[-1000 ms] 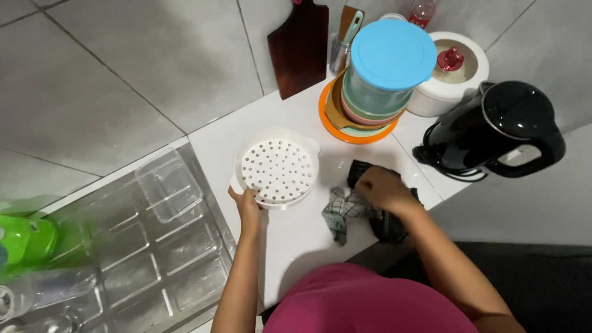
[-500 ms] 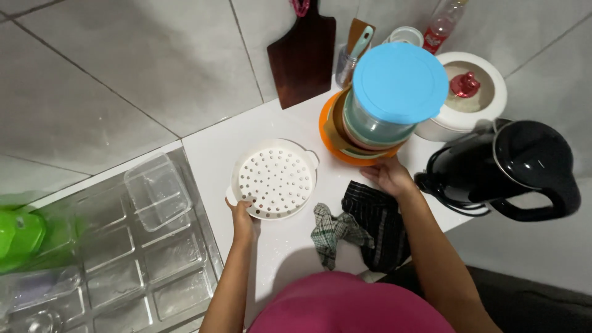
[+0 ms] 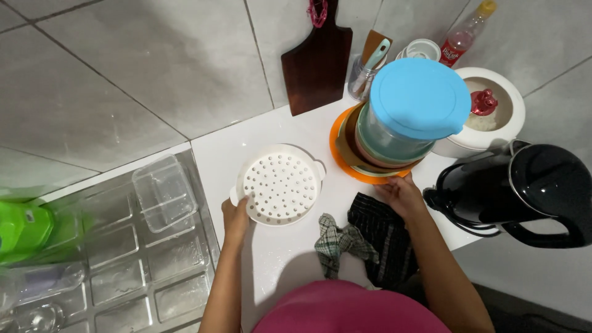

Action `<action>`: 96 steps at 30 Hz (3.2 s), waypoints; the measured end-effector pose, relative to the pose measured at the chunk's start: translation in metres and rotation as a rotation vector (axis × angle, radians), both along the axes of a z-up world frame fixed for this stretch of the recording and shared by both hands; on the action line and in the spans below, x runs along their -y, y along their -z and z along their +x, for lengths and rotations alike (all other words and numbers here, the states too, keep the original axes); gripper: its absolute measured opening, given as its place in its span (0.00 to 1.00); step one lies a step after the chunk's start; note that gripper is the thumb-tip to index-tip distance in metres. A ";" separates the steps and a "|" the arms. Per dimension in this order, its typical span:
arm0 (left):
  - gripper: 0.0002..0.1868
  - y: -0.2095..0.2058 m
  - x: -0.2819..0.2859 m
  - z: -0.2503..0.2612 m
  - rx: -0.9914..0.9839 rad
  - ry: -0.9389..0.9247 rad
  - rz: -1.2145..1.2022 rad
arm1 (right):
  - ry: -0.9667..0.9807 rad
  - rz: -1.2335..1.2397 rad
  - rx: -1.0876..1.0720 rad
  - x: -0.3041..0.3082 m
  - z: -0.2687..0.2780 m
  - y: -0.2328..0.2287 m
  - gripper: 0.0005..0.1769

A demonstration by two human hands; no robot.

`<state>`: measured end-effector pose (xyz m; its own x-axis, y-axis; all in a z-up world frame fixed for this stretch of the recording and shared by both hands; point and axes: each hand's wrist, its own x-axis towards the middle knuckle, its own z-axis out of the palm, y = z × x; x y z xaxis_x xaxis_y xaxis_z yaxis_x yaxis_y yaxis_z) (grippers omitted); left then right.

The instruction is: The person dries various kitchen items with a cloth, including a plastic container, a glass, a metal jar, and several plastic cups. They place the dried items on the counter next to a stack of bowls and a kettle.

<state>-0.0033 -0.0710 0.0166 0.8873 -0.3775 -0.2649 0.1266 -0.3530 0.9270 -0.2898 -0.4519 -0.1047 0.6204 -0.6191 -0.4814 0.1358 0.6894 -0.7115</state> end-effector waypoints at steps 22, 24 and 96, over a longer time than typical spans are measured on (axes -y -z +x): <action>0.29 -0.002 0.055 -0.022 -0.392 0.300 -0.026 | -0.244 -0.126 0.038 -0.079 -0.008 -0.104 0.27; 0.32 0.021 0.067 -0.019 -0.348 0.291 -0.067 | -0.293 -0.133 -0.132 -0.093 0.000 -0.118 0.26; 0.29 0.018 0.270 -0.082 -0.545 0.205 -0.383 | -0.111 -0.407 -0.085 -0.027 -0.012 -0.113 0.46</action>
<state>-0.0855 -0.3412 -0.0013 0.5668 -0.6787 -0.4671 0.5747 -0.0806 0.8144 -0.3023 -0.4248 0.0082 0.6626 -0.7007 -0.2647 0.0053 0.3577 -0.9338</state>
